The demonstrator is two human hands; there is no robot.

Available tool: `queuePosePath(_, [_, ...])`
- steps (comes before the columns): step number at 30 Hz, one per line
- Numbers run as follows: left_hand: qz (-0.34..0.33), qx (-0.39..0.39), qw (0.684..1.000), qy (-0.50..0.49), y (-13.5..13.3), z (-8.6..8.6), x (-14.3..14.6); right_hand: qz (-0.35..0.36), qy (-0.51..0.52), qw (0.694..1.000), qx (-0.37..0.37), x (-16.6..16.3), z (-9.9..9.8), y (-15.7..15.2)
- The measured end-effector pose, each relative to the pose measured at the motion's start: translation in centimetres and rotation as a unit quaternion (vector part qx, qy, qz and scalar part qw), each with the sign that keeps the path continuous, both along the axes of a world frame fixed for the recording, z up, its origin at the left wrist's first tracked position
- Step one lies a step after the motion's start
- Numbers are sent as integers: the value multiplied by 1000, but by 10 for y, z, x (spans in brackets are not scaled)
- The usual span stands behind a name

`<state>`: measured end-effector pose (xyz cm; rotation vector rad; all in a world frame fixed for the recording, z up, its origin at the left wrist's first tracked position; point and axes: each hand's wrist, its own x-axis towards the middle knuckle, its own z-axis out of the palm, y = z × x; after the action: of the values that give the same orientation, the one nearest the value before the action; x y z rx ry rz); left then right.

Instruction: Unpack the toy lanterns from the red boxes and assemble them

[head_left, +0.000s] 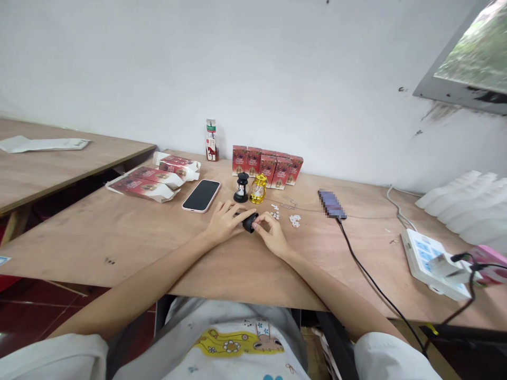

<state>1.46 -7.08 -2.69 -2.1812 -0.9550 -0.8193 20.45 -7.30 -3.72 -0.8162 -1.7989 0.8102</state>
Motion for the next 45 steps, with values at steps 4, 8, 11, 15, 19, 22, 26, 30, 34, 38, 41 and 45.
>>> queuePosePath(4, [-6,10,1000,-9,0,0,0,0,-11,1000,10,0,1,-1])
queuePosePath(8, [-4,2,1000,-5,0,-1,0,-1,-22,1000,11,0,3,-1])
queuePosePath(11, [-5,1,1000,-8,0,-1,0,-7,-38,999,11,0,3,-2])
queuePosePath(15, [6,-12,1000,-17,2,-1,0,-25,-40,999,22,-3,2,-2])
queuePosePath(19, [9,-9,1000,-26,3,-2,1,-53,-8,998,26,-5,-1,-2])
queuePosePath(22, [3,1,1000,-27,3,-2,1,-66,4,997,30,-5,-1,-2])
queuePosePath(26, [3,1,1000,-26,2,-2,2,-63,22,997,27,-4,-1,-1])
queuePosePath(30, [3,-5,1000,-22,0,-1,2,-44,34,998,-1,-3,-3,2])
queuePosePath(34, [6,-16,1000,-18,-2,0,3,-27,36,999,-7,-3,-6,5])
queuePosePath(38, [5,-20,1000,-19,-3,0,2,-24,22,999,1,-3,-6,4])
queuePosePath(41, [11,-27,999,-16,-2,-1,2,-34,7,999,12,-5,-4,2])
queuePosePath(45, [9,-11,1000,-16,-2,-1,2,-38,-11,999,25,-6,-1,-1])
